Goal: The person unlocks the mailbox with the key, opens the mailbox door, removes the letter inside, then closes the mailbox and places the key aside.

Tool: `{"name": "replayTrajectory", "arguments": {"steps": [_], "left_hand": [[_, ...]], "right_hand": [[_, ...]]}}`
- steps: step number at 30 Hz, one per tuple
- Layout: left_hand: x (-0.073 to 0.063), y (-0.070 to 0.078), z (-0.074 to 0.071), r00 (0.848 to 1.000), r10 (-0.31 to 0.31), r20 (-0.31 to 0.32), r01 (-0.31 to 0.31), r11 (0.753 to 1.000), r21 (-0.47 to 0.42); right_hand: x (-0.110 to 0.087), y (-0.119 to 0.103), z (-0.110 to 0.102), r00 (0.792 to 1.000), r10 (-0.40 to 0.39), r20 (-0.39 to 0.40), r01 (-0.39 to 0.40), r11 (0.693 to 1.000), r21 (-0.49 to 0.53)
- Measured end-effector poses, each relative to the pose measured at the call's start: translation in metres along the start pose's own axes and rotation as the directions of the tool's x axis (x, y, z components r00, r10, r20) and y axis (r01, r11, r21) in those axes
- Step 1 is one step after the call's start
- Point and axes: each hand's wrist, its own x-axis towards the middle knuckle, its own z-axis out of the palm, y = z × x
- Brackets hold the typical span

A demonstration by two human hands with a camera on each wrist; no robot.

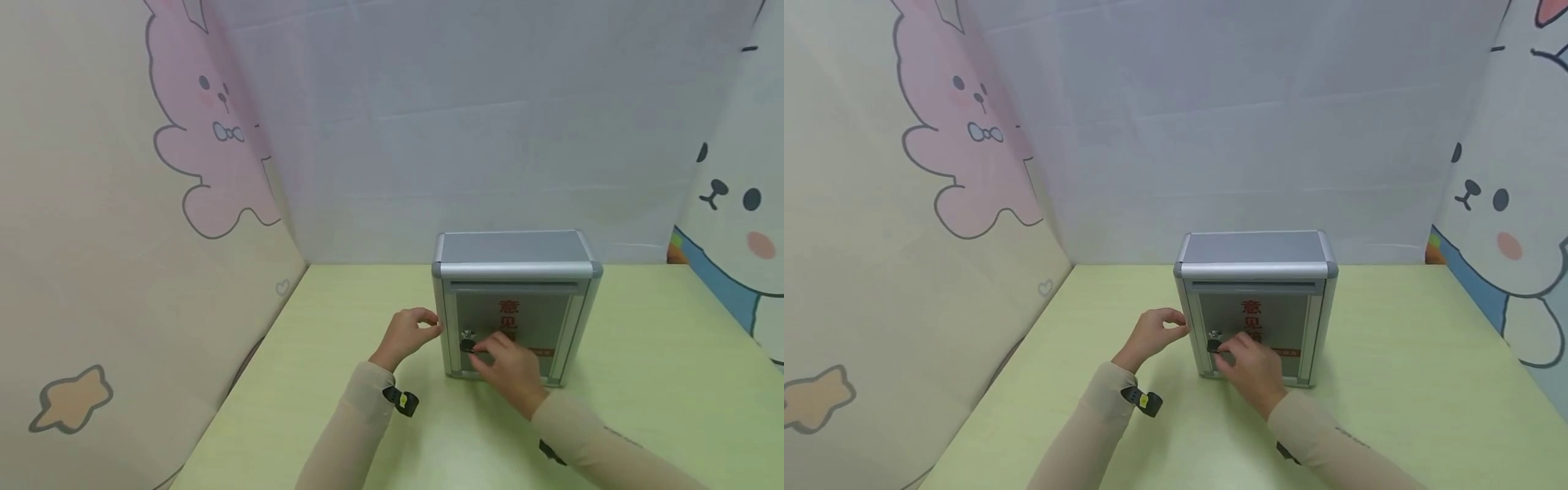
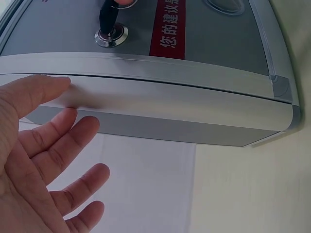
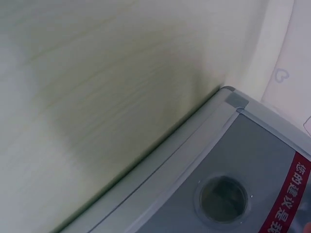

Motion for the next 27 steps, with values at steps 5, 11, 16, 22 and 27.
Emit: {"name": "replayTrajectory", "arguments": {"steps": [5,11,16,22,27], "left_hand": [[-0.0012,0.0011,0.0013,1.0,-0.025,0.008,0.025,0.999,-0.024],[-0.0015,-0.0007,0.0049,0.999,-0.034,-0.009,0.033,0.999,-0.036],[-0.0025,-0.0024,0.0081,0.999,-0.04,-0.027,0.038,0.998,-0.056],[-0.0024,-0.0021,0.0079,0.999,-0.014,-0.051,0.012,0.999,-0.043],[-0.0028,-0.0013,0.0072,0.998,-0.001,-0.057,0.0,1.0,-0.018]], "right_hand": [[-0.0007,-0.0032,-0.0008,0.998,0.055,0.019,-0.055,0.998,0.009],[0.0009,-0.0052,-0.0006,1.0,0.012,-0.013,-0.013,0.997,-0.074],[0.0014,-0.0046,0.0015,0.999,-0.023,-0.038,0.018,0.992,-0.125],[0.0042,-0.0021,0.0044,0.994,-0.094,-0.053,0.082,0.977,-0.195],[0.0053,-0.0005,0.0052,0.992,-0.112,-0.064,0.097,0.974,-0.206]]}}
